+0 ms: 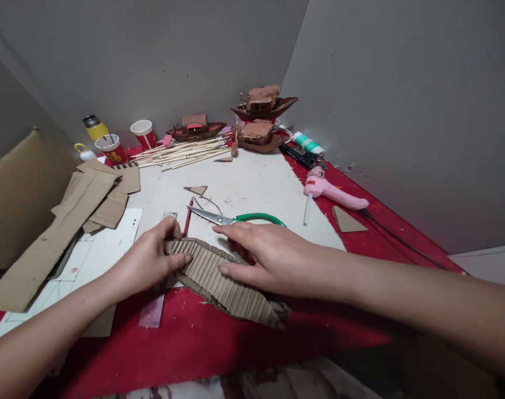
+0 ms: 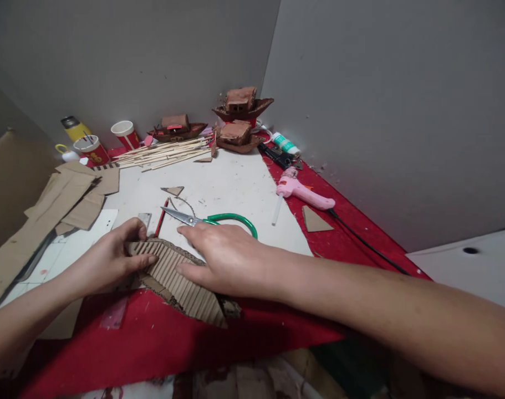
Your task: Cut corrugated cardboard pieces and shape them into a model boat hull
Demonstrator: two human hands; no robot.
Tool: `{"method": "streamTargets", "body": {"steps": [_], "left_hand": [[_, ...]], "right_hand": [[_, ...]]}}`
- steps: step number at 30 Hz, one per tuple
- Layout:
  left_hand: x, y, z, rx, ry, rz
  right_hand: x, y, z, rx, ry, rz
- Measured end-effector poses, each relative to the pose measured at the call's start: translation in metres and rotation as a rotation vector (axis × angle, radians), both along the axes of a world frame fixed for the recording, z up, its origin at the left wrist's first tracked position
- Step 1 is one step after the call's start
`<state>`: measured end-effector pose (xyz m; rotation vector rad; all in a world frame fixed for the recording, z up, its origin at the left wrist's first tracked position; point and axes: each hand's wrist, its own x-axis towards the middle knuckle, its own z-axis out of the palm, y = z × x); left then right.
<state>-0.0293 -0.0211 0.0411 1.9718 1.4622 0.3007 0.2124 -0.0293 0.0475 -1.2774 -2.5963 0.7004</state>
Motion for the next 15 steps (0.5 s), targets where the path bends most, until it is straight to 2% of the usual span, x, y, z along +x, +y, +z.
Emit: {"method": "streamTargets", "body": {"steps": [3, 7, 12, 15], "left_hand": [[0.004, -0.002, 0.0, 0.012, -0.151, 0.045], [0.009, -0.007, 0.0, -0.049, -0.334, 0.16], [0.009, -0.016, -0.006, -0.154, -0.657, 0.219], [0.01, -0.022, -0.011, -0.267, -0.754, 0.19]], "right_hand": [[-0.017, 0.012, 0.001, -0.007, 0.071, -0.007], [-0.035, 0.028, -0.004, -0.218, 0.21, 0.019], [-0.039, 0.031, -0.019, -0.394, 0.467, -0.062], [-0.036, 0.027, -0.024, -0.493, 0.619, -0.087]]}}
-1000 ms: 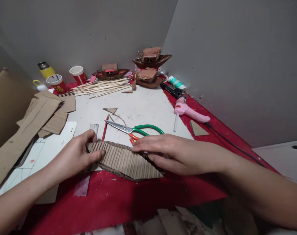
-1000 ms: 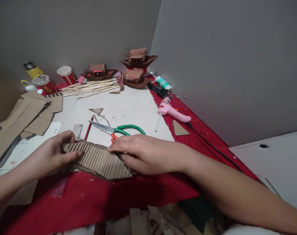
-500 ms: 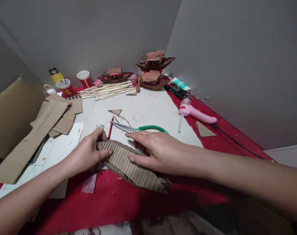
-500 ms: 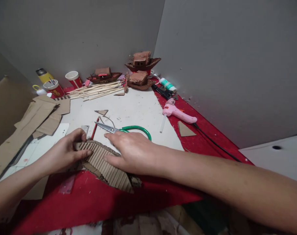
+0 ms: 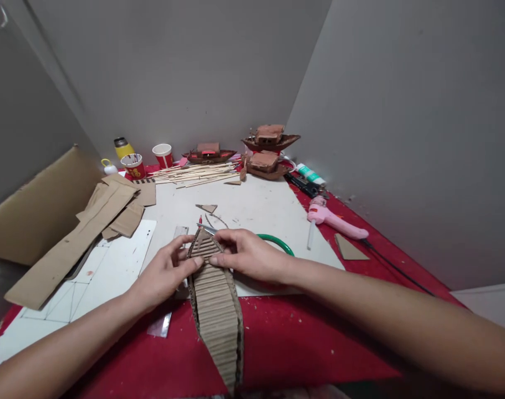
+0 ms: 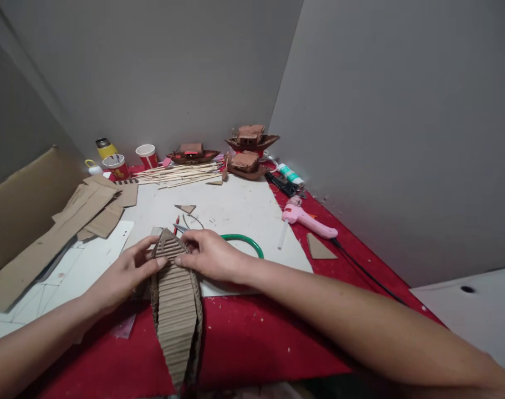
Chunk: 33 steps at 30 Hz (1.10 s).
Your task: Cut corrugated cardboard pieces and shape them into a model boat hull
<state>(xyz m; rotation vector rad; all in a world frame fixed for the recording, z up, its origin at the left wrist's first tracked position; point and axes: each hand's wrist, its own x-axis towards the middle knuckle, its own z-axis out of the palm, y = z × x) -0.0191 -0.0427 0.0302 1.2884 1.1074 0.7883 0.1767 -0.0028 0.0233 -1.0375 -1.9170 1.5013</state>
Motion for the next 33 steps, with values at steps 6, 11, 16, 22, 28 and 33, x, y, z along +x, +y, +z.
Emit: {"method": "streamTargets", "body": {"steps": [6, 11, 16, 22, 28, 33], "left_hand": [[0.003, -0.008, -0.005, 0.097, -0.007, -0.101], [0.003, -0.013, -0.004, 0.173, 0.031, -0.123], [0.005, -0.016, -0.001, 0.2, 0.099, -0.11], [0.008, -0.016, -0.003, 0.194, 0.091, -0.086], [0.009, -0.016, -0.003, 0.317, 0.178, -0.064], [0.01, -0.016, -0.003, 0.377, 0.252, -0.06]], "right_hand": [[0.004, -0.01, 0.009, 0.069, -0.028, 0.023], [0.002, -0.014, 0.006, 0.118, -0.019, 0.037], [-0.001, -0.018, -0.003, 0.174, -0.031, -0.014], [-0.005, -0.018, -0.001, 0.141, -0.038, -0.038], [-0.003, -0.016, 0.009, 0.145, -0.022, -0.057], [-0.005, -0.021, 0.005, 0.207, 0.088, -0.076]]}}
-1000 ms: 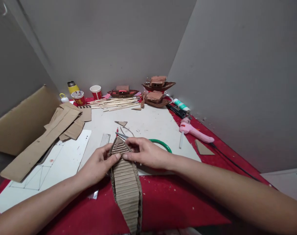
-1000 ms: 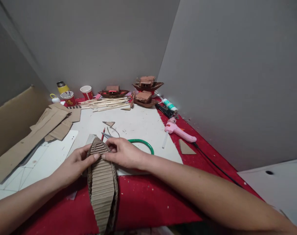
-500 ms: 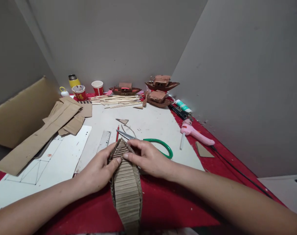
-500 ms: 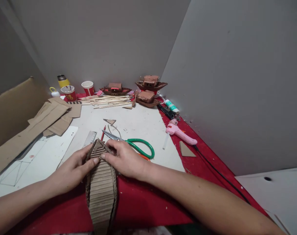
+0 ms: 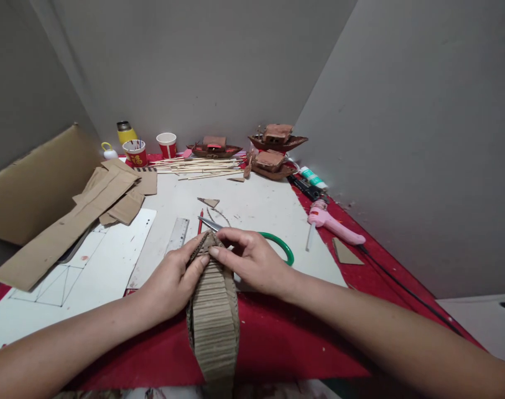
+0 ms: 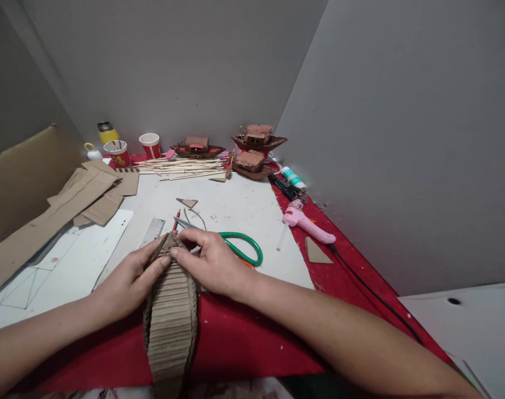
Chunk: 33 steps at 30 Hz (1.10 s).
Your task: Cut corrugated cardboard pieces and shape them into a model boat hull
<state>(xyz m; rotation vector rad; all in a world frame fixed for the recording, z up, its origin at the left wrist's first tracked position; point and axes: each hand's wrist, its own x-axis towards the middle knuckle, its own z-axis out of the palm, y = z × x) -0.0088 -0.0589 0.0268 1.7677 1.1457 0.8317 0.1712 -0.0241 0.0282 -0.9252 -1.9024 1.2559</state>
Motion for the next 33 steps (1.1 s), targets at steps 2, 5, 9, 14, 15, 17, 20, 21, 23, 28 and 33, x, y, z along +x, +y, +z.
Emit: {"method": "streamTargets", "body": {"steps": [2, 5, 9, 14, 15, 17, 20, 21, 23, 28, 33], "left_hand": [[0.001, 0.0, 0.0, 0.013, 0.007, 0.001], [0.001, 0.001, -0.001, 0.028, 0.0, 0.009], [0.001, 0.004, -0.001, 0.045, 0.012, 0.009], [0.002, 0.009, 0.004, -0.002, -0.005, 0.072], [0.003, 0.009, 0.005, -0.05, -0.037, 0.086], [0.004, 0.007, 0.007, -0.19, -0.126, 0.071], [0.005, 0.001, 0.006, -0.373, -0.252, -0.018], [0.006, -0.001, 0.005, -0.403, -0.28, -0.04], [0.006, -0.004, 0.002, -0.415, -0.321, -0.062], [0.011, -0.008, 0.0, -0.38, -0.366, -0.068], [0.016, -0.009, -0.002, -0.332, -0.345, 0.001]], "right_hand": [[-0.001, -0.001, -0.003, 0.056, -0.009, -0.019], [-0.001, -0.001, -0.005, 0.076, 0.006, -0.047], [0.0, 0.001, -0.004, 0.104, 0.038, -0.026], [0.0, 0.008, -0.006, 0.181, 0.048, -0.061], [0.001, 0.01, -0.006, 0.187, 0.061, -0.087], [0.004, 0.016, -0.006, 0.195, 0.105, -0.139], [0.01, 0.023, -0.003, 0.251, 0.158, -0.235], [0.012, 0.025, -0.002, 0.284, 0.17, -0.271], [0.015, 0.028, 0.001, 0.355, 0.196, -0.329], [0.017, 0.022, 0.008, 0.509, 0.218, -0.378], [0.019, 0.013, 0.012, 0.637, 0.206, -0.391]]}}
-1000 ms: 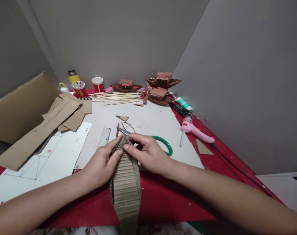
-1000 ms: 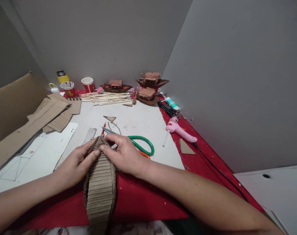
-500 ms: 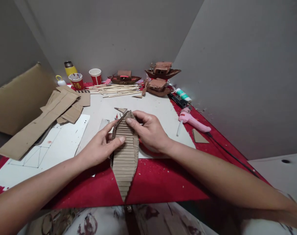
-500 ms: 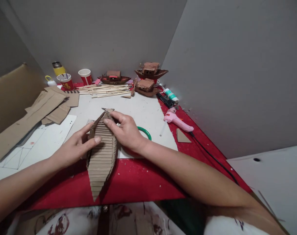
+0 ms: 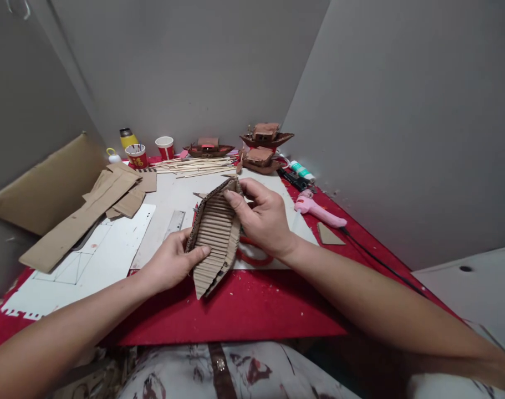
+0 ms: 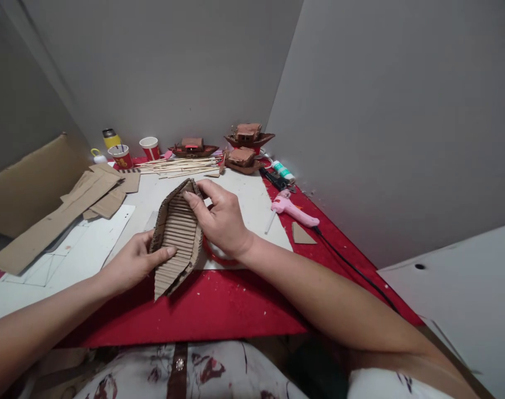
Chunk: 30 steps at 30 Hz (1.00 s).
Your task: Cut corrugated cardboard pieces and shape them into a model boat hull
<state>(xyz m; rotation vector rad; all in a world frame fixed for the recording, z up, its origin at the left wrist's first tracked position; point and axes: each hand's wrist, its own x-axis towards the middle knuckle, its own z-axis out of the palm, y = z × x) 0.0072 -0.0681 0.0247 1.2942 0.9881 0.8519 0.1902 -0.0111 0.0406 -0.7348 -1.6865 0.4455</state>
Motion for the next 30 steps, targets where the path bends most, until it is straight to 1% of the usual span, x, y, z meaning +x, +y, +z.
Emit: {"method": "streamTargets", "body": {"steps": [2, 4, 8, 10, 12, 17, 20, 23, 26, 30], "left_hand": [[0.001, 0.0, 0.0, 0.028, 0.012, 0.035], [0.002, 0.0, 0.0, 0.044, 0.005, 0.058], [0.002, 0.001, 0.005, 0.013, -0.054, 0.075], [0.002, 0.001, 0.007, -0.011, -0.062, 0.082], [0.002, 0.001, 0.008, -0.036, -0.058, 0.091], [0.002, 0.001, 0.01, -0.1, -0.07, 0.079], [0.002, -0.001, 0.01, -0.12, -0.078, 0.061], [0.001, -0.003, 0.008, -0.118, -0.067, 0.045], [-0.001, -0.003, 0.007, -0.11, -0.043, 0.046], [-0.003, -0.005, 0.008, -0.126, -0.023, 0.023]], "right_hand": [[0.001, -0.001, 0.001, 0.006, 0.014, 0.002], [0.001, 0.0, 0.003, -0.043, 0.044, 0.038], [0.003, 0.002, 0.002, -0.259, 0.098, 0.236], [0.003, 0.004, 0.0, -0.353, 0.1, 0.31], [0.004, 0.005, -0.003, -0.409, 0.105, 0.325], [0.002, 0.008, -0.006, -0.493, 0.146, 0.316], [0.001, 0.007, -0.006, -0.508, 0.163, 0.31], [0.002, 0.005, -0.002, -0.503, 0.127, 0.344], [0.005, 0.005, 0.004, -0.441, 0.071, 0.369], [0.008, 0.005, 0.005, -0.369, 0.01, 0.304]]}}
